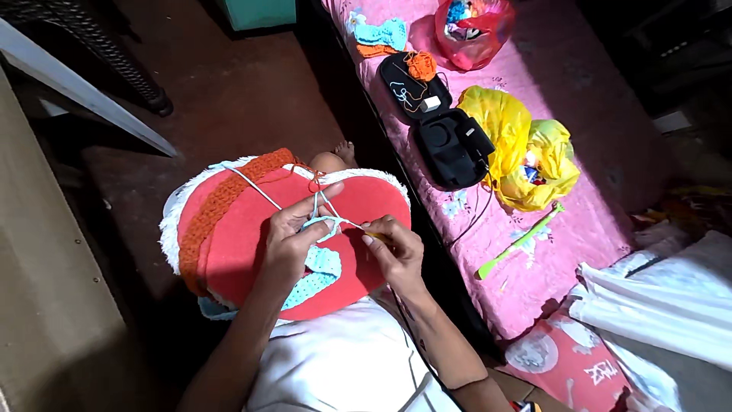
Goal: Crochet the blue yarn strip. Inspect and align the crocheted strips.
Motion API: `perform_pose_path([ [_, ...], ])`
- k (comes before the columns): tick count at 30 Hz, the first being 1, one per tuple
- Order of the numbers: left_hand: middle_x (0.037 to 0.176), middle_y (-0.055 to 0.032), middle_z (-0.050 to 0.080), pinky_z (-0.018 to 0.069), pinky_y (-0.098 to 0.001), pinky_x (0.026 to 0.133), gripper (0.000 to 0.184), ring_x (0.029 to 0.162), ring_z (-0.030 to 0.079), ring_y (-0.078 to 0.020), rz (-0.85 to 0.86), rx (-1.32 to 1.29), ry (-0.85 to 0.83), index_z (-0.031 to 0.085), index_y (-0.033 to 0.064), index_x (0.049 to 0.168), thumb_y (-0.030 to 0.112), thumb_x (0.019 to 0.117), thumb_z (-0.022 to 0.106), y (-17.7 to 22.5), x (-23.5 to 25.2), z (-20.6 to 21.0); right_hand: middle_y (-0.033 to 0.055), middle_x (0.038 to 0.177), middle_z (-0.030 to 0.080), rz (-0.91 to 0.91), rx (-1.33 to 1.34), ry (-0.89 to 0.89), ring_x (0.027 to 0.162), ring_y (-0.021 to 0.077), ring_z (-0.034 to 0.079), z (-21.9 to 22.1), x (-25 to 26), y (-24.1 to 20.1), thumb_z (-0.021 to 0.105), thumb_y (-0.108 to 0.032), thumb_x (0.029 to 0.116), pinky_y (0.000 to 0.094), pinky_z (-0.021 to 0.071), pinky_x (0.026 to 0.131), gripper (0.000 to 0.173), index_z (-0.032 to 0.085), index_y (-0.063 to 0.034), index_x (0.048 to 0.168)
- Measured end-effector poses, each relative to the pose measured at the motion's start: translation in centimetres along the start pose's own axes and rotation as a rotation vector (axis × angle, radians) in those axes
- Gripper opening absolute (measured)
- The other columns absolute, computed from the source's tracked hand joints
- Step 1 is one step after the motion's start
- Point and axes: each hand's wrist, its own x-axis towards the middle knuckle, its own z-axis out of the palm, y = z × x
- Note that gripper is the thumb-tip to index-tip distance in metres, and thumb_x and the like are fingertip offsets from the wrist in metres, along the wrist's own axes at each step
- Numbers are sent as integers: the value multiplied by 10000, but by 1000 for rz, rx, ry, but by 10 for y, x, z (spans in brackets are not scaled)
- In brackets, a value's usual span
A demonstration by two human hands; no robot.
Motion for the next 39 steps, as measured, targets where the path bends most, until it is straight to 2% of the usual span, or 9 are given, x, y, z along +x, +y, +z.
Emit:
perform_pose_path([
  [3,870,27,712,573,-204,695,470,735,659,-49,56,76,-25,669,64,1332,-29,884,559,0,0,1,20,953,712,243,266,9,850,24,664,-3,1,-8,640,73,887,198,576,779,152,711,27,1013],
  [5,853,48,702,570,-197,709,491,743,656,-36,93,159,-26,662,66,1345,-15,867,588,-1,-2,6,0,930,712,359,401,-7,737,-13,612,-7,3,-11,642,67,885,157,518,657,169,708,-4,1023],
  [11,1096,40,751,586,-211,829,421,913,698,-6,199,451,27,694,118,1309,58,898,621,-16,-7,17,44,863,681,598,810,-86,582,-6,509,-7,7,-6,600,30,931,148,387,502,255,654,4,1179],
  [16,1108,-45,762,563,-229,850,424,939,710,-52,357,703,80,697,109,1319,79,908,596,-28,-10,22,66,979,725,307,117,-72,873,36,669,2,7,-13,580,32,924,195,566,795,224,728,48,1092],
  [19,903,-69,755,547,-267,732,413,780,686,-122,493,843,110,709,109,1310,87,921,573,-33,-11,25,64,912,713,233,-129,-46,826,59,671,9,8,-18,587,-17,935,221,567,746,194,745,12,1044],
  [25,1017,-30,746,556,-186,839,395,892,676,-14,386,507,24,683,8,1289,46,905,595,-24,-9,21,39,866,685,504,572,43,602,-14,519,7,16,-19,607,60,917,138,401,518,219,652,16,1127],
  [29,873,46,697,588,-225,695,497,747,671,-61,110,157,-18,613,46,1385,23,889,579,-10,-7,15,86,942,710,123,32,66,842,39,667,10,2,-5,609,26,931,187,574,774,160,684,86,1058],
  [33,780,13,657,521,-189,608,530,642,599,-64,-44,13,-29,639,91,1387,-4,877,529,-3,-3,8,113,836,679,-222,-387,53,726,124,645,4,-1,8,576,-25,922,237,555,645,177,731,24,993],
  [39,698,18,650,478,-141,536,489,555,560,-21,-152,-210,-85,696,57,1285,-18,839,512,1,2,-1,114,901,683,-164,-106,5,835,65,655,-3,-2,7,596,-19,973,176,555,757,129,697,51,1009],
])
